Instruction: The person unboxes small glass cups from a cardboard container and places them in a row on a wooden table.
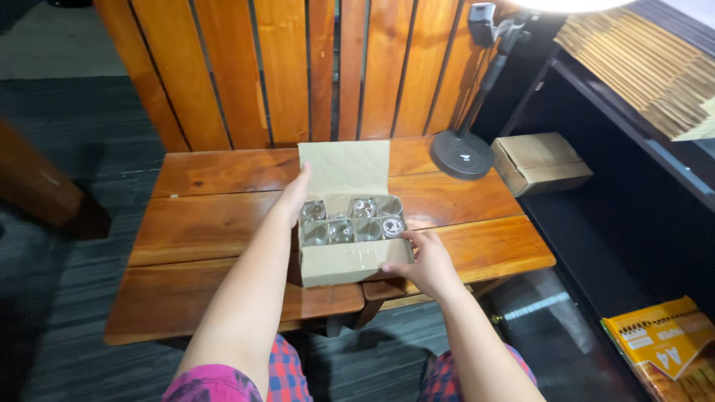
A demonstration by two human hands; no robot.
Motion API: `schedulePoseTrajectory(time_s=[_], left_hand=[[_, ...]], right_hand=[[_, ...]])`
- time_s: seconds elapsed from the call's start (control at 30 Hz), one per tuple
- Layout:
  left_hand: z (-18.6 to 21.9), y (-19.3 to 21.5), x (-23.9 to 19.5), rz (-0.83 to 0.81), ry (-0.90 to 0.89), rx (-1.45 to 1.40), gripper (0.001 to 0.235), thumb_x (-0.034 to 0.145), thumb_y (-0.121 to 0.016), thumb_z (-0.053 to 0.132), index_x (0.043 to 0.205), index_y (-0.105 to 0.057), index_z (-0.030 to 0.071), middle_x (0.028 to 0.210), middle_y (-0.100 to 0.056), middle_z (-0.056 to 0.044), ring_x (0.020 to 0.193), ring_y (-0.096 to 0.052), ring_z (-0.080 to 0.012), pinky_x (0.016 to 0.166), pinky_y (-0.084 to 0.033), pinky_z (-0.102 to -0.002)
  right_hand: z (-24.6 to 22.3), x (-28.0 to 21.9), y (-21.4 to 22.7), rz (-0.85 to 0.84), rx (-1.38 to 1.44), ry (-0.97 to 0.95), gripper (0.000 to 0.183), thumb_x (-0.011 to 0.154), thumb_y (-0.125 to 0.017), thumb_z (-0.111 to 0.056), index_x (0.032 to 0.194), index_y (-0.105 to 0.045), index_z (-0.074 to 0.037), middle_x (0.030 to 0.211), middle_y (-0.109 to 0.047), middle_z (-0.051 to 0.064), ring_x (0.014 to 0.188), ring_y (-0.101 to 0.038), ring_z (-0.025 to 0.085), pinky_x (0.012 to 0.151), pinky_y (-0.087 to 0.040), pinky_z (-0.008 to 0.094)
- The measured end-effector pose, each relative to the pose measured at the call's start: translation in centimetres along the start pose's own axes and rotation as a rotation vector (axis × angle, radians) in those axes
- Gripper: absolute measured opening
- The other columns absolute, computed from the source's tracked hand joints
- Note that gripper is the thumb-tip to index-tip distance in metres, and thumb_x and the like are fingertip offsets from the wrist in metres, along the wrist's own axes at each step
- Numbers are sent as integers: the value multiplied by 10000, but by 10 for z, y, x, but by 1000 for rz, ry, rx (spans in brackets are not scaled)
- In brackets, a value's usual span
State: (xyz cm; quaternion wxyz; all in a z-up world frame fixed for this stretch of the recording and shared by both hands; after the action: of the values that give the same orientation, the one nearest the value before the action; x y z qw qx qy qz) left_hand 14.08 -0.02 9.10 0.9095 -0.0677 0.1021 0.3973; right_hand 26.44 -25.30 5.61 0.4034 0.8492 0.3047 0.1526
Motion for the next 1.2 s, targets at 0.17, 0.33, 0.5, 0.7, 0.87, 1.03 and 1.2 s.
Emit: schedulePoseTrajectory(time_s=[0.17,0.33,0.5,0.7,0.87,1.03,1.2], left_hand=[[-49,21,56,-21,64,113,992,990,-371,787,1578,-392,-12,1681,-296,-197,1573,-232,-299,1315,-151,-461],[-59,26,51,-44,126,205,1017,978,-326,833,1596,-386,28,1687,-306,-155,1578,-214,-290,1307,-142,-483],[-29,16,-30,44,131,-25,867,1057,-362,661,1591,-341,-22,1704,-237,-228,1591,-173,-342,1306,-141,-515],[-76,16,-75,50,154,-138,891,1036,-564,482,1636,-163,-41,1722,-112,-264,1600,-83,-389,1305,-55,-544],[-81,20,-113,67,164,210,890,963,-701,488,1650,-287,102,1726,-238,-109,1591,-203,-260,1293,-162,-485],[-85,17,-122,92,49,138,926,910,-786,350,1609,-305,-22,1719,-178,-191,1595,-177,-312,1299,-162,-448],[-91,19,-122,176,71,33,642,861,-689,315,1461,-598,105,1681,-349,-10,1567,-325,-94,1259,-241,-297]], right_hand=[[16,19,-2,-73,-11,58,860,494,-1031,-325,1274,-727,-131,1022,-622,61,877,-707,225,837,-575,352],[14,31,-4,-121,-23,76,830,437,-1042,-276,1193,-742,-114,929,-607,50,815,-685,211,813,-566,355],[12,34,-3,-139,-57,56,806,407,-1045,-250,1142,-732,-145,870,-584,15,781,-694,201,780,-558,345],[14,30,-3,-164,-7,7,798,437,-1035,-195,1157,-698,-129,847,-594,22,802,-697,223,804,-554,367],[19,33,-7,-149,-13,8,798,427,-1040,-179,1144,-692,-143,861,-626,45,847,-723,260,821,-571,388],[9,21,-1,-138,23,-20,790,458,-1033,-175,1174,-699,-188,874,-649,42,847,-736,231,824,-575,374],[12,9,3,-123,537,-219,551,785,-865,-101,1307,-703,-166,902,-676,55,839,-628,133,817,-521,267]])
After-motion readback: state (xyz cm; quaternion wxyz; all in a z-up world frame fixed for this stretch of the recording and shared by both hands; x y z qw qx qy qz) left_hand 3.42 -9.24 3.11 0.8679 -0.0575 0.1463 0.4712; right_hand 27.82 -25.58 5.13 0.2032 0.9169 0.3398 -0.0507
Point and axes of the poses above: each hand's wrist, its own x-axis towards the middle knuckle, its own y-axis out of the back of the hand, z = x × y, the point moved 7 cm from there along x, towards the middle knuckle
